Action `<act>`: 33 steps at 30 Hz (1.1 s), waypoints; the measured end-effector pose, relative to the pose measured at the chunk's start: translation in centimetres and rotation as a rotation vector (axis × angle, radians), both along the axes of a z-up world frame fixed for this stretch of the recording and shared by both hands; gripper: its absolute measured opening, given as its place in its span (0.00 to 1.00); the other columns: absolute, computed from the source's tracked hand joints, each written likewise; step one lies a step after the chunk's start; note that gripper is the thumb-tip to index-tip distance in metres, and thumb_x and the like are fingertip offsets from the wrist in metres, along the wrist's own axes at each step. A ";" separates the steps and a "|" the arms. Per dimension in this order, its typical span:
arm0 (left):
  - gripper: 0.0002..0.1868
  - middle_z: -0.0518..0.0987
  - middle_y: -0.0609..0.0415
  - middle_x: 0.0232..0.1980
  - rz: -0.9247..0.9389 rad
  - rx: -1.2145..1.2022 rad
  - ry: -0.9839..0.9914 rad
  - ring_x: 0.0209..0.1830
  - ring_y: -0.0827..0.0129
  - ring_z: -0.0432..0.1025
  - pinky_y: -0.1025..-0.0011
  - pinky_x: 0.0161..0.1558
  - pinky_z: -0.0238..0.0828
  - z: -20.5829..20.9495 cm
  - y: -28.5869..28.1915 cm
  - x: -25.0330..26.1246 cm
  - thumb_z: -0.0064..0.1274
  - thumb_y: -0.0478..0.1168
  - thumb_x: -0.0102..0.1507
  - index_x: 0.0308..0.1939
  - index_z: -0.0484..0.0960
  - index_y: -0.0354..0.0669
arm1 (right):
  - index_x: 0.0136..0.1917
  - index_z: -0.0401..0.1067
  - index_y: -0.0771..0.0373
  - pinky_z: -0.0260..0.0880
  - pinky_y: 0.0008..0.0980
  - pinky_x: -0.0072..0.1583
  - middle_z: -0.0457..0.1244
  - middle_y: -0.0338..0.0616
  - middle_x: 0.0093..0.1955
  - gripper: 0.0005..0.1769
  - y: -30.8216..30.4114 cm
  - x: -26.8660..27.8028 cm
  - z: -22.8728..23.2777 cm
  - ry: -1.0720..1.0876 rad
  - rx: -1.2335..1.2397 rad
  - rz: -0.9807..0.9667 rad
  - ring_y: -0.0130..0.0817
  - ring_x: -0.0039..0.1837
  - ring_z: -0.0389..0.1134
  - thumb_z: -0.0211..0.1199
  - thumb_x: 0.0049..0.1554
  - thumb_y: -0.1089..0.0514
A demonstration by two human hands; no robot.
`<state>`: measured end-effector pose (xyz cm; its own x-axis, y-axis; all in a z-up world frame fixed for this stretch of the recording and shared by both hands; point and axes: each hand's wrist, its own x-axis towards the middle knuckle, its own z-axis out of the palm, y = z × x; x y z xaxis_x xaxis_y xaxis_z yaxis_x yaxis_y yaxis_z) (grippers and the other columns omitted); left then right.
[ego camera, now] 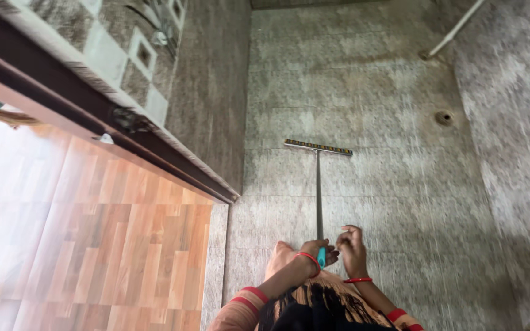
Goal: The person uses a floor squeegee to push water across a tiled bathroom floor, maneuvering around a toilet, urinal, and sink.
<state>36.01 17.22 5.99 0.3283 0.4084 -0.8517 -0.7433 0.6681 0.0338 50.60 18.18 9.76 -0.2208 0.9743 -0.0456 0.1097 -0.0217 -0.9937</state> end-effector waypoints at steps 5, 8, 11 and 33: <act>0.14 0.75 0.57 0.25 -0.041 -0.082 0.012 0.19 0.72 0.68 0.75 0.20 0.65 -0.1 0.8 -1.0 0.58 0.47 0.68 0.40 0.73 0.43 | 0.67 0.66 0.64 0.73 0.29 0.58 0.66 0.46 0.53 0.22 3.9 -3.0 -1.9 -0.124 -0.288 0.012 0.34 0.56 0.70 0.54 0.61 0.59; 0.13 0.71 0.57 0.24 -0.086 -0.058 -0.012 0.17 0.72 0.64 0.74 0.19 0.62 0.3 1.3 -2.4 0.54 0.47 0.69 0.38 0.71 0.45 | 0.76 0.60 0.54 0.67 0.32 0.59 0.66 0.52 0.53 0.29 4.7 -5.4 -1.6 -0.174 -0.421 0.123 0.38 0.57 0.67 0.54 0.63 0.55; 0.12 0.69 0.56 0.25 -0.098 -0.020 -0.072 0.18 0.71 0.62 0.74 0.20 0.60 0.2 1.8 -4.0 0.52 0.46 0.70 0.38 0.70 0.44 | 0.77 0.60 0.44 0.69 0.35 0.61 0.69 0.46 0.61 0.30 5.9 -6.3 -1.4 -0.309 -0.353 0.234 0.41 0.61 0.71 0.52 0.62 0.56; 0.09 0.70 0.54 0.31 -0.278 0.022 0.207 0.19 0.71 0.59 0.71 0.19 0.56 -0.5 14.4 -2.9 0.51 0.47 0.70 0.49 0.69 0.52 | 0.65 0.61 0.52 0.71 0.47 0.57 0.61 0.37 0.71 0.30 23.0 -3.2 -2.4 -0.798 0.089 0.825 0.46 0.63 0.68 0.59 0.50 0.69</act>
<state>33.15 31.66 5.53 0.2511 0.3468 -0.9037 -0.5091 0.8414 0.1814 47.37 41.21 7.37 -0.7316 0.5539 -0.3975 0.6567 0.4158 -0.6291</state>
